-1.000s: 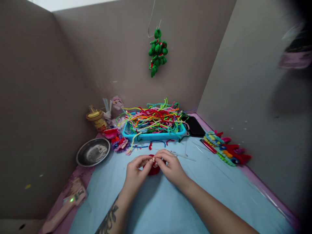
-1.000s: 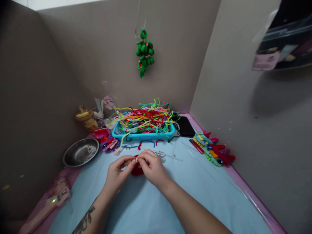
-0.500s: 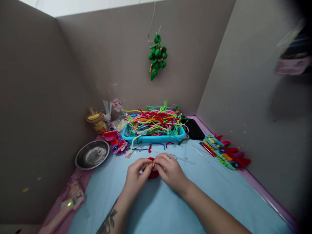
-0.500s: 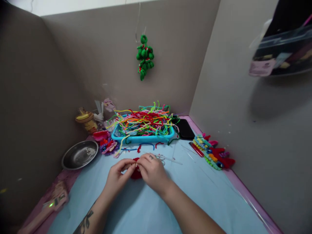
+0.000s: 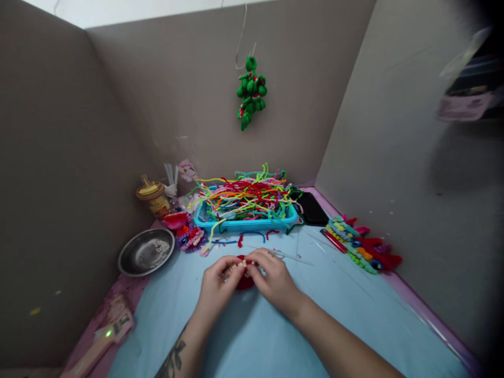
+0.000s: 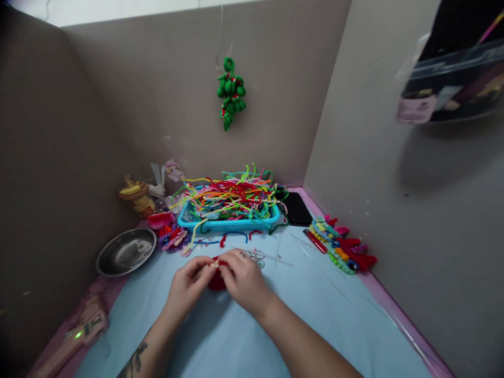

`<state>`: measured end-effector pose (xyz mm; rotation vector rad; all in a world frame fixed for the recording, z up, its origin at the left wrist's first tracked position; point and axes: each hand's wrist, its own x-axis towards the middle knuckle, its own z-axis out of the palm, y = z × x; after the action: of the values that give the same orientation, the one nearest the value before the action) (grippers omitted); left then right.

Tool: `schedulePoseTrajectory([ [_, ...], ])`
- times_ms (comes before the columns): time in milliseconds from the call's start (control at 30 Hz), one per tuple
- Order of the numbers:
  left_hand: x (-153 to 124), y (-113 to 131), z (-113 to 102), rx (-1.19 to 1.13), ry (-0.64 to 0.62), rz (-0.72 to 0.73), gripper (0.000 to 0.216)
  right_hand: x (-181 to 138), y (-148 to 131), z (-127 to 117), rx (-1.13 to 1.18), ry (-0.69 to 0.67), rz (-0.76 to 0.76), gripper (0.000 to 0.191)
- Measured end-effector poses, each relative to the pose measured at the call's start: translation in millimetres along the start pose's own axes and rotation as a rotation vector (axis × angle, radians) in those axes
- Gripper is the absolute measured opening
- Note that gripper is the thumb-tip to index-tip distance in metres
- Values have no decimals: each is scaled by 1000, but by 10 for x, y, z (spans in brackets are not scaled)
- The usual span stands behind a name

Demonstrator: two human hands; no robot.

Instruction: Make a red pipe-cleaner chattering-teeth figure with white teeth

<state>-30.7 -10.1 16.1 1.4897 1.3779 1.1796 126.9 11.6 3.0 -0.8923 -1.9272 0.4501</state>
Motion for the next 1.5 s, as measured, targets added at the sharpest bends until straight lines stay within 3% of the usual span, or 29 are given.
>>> schedulePoseTrajectory([
  [533,-1,77,17,28,9,54,15,-4,10,4,-24,-51,-4,20],
  [867,10,-31,16,-37,42,-4,19,-24,25,8,54,-32,33,26],
  [1133,29,35,27,-140,-15,-66,23,-12,-11,13,56,12,15,18],
  [1500,-7,36,32,92,37,62,20,-14,7,31,-11,35,20,14],
])
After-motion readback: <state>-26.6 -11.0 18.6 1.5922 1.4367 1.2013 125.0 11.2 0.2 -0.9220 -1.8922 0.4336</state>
